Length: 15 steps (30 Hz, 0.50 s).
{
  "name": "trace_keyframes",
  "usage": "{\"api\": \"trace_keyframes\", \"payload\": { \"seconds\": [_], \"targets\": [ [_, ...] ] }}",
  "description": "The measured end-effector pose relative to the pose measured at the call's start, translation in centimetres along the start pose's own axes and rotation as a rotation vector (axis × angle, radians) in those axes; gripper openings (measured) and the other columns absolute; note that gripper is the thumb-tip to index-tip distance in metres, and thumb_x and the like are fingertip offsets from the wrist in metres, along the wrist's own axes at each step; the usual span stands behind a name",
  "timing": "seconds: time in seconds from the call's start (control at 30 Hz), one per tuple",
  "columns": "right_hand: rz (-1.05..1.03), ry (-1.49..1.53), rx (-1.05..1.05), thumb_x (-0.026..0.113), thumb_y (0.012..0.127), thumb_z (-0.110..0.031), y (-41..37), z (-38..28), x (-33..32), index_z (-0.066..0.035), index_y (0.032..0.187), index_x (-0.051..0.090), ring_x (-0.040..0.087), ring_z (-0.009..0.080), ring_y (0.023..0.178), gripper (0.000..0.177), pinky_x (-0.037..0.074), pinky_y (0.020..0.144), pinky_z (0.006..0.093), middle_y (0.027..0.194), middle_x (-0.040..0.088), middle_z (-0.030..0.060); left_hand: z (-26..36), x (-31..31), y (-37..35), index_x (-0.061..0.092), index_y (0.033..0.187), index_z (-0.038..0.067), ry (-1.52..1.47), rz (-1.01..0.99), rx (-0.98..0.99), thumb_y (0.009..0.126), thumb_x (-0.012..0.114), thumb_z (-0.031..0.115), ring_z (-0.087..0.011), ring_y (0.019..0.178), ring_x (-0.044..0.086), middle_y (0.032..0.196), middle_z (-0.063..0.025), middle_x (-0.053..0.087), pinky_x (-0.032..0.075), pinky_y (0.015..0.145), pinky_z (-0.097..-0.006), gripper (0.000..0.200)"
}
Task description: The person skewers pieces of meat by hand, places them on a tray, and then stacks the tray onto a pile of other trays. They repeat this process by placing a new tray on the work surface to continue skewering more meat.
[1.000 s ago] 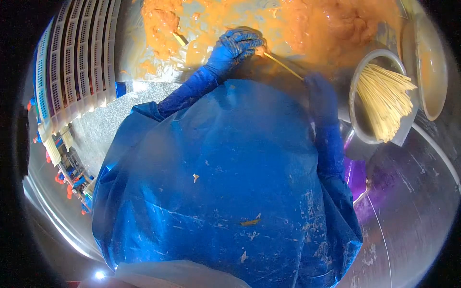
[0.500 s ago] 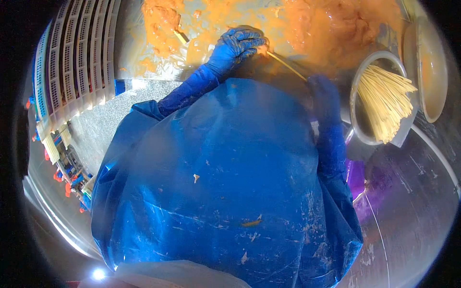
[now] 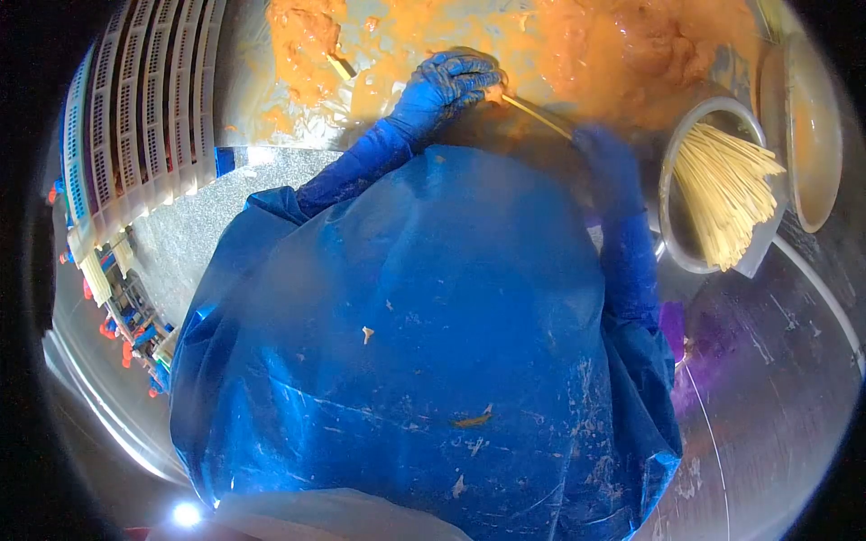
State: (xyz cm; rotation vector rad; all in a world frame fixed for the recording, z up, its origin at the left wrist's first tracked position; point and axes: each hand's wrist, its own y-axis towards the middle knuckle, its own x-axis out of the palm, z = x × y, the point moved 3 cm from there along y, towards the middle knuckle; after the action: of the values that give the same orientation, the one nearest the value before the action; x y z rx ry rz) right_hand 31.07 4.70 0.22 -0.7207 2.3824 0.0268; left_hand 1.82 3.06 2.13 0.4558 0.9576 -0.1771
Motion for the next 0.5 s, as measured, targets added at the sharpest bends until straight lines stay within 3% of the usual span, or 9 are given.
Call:
{"api": "trace_keyframes", "payload": {
  "seconds": [0.03, 0.1, 0.2, 0.23, 0.3, 0.37, 0.5],
  "targets": [
    [-0.001, -0.001, -0.001, 0.058, 0.093, -0.025, 0.2, -0.1, 0.2, -0.001, 0.101, 0.065, 0.061, 0.0288, 0.094, 0.026, 0.047, 0.084, 0.0371, 0.099, 0.064, 0.0142, 0.1, -0.1, 0.0, 0.068, 0.112, 0.022, -0.001, 0.002, 0.003, 0.079, 0.063, 0.018, -0.0250, 0.114, 0.055, 0.120, -0.0024, 0.062, 0.044, 0.097, -0.0379, 0.034],
    [0.084, 0.152, -0.026, 0.058, 0.093, -0.015, 0.7, -0.7, 0.4, 0.001, 0.097, 0.062, 0.053, 0.0130, 0.077, 0.017, 0.044, 0.069, 0.0269, 0.083, 0.059, 0.0048, 0.1, -0.2, 0.0, 0.068, 0.112, 0.021, -0.001, 0.005, 0.007, 0.079, 0.063, 0.017, -0.0252, 0.114, 0.055, 0.121, -0.0027, 0.062, 0.044, 0.097, -0.0377, 0.034],
    [0.038, 0.148, 0.003, 0.059, 0.093, -0.012, 1.2, -2.0, 0.1, 0.002, 0.098, 0.062, 0.056, 0.0144, 0.082, 0.016, 0.047, 0.074, 0.0280, 0.086, 0.060, 0.0060, 0.4, -1.0, 0.3, 0.068, 0.113, 0.021, -0.009, -0.012, -0.028, 0.078, 0.065, 0.019, -0.0258, 0.116, 0.053, 0.122, -0.0044, 0.061, 0.044, 0.098, -0.0385, 0.036],
    [0.040, 0.148, -0.002, 0.059, 0.093, -0.012, 1.2, -1.4, 0.2, 0.002, 0.098, 0.062, 0.056, 0.0144, 0.082, 0.016, 0.047, 0.074, 0.0280, 0.086, 0.060, 0.0060, 1.2, -2.9, 0.9, 0.068, 0.113, 0.021, 0.018, 0.096, -0.077, 0.077, 0.066, 0.019, -0.0265, 0.114, 0.053, 0.121, -0.0055, 0.061, 0.044, 0.098, -0.0389, 0.036],
    [-0.018, 0.320, 0.106, 0.057, 0.093, -0.025, 1.2, 0.0, 0.9, -0.002, 0.100, 0.065, 0.061, 0.0263, 0.093, 0.026, 0.047, 0.084, 0.0356, 0.096, 0.063, 0.0117, 1.5, -4.4, 0.7, 0.068, 0.112, 0.021, 0.044, 0.198, -0.116, 0.076, 0.067, 0.020, -0.0272, 0.113, 0.053, 0.120, -0.0065, 0.061, 0.044, 0.098, -0.0394, 0.036],
    [-0.005, 0.302, 0.098, 0.057, 0.093, -0.025, 0.8, -0.4, 0.6, -0.002, 0.100, 0.065, 0.060, 0.0253, 0.091, 0.025, 0.047, 0.083, 0.0352, 0.095, 0.063, 0.0116, 1.1, -4.0, -1.1, 0.069, 0.112, 0.020, 0.072, 0.135, -0.244, 0.080, 0.065, 0.020, -0.0296, 0.109, 0.053, 0.116, -0.0059, 0.063, 0.043, 0.096, -0.0408, 0.032],
    [0.091, 0.264, 0.072, 0.057, 0.093, -0.023, 1.0, 0.0, 1.3, -0.001, 0.098, 0.064, 0.059, 0.0233, 0.087, 0.023, 0.046, 0.080, 0.0336, 0.091, 0.061, 0.0113, 0.8, -3.2, -1.1, 0.070, 0.109, 0.021, 0.089, 0.123, -0.242, 0.080, 0.065, 0.019, -0.0299, 0.104, 0.054, 0.112, -0.0057, 0.064, 0.043, 0.094, -0.0403, 0.030]
  ]
}}
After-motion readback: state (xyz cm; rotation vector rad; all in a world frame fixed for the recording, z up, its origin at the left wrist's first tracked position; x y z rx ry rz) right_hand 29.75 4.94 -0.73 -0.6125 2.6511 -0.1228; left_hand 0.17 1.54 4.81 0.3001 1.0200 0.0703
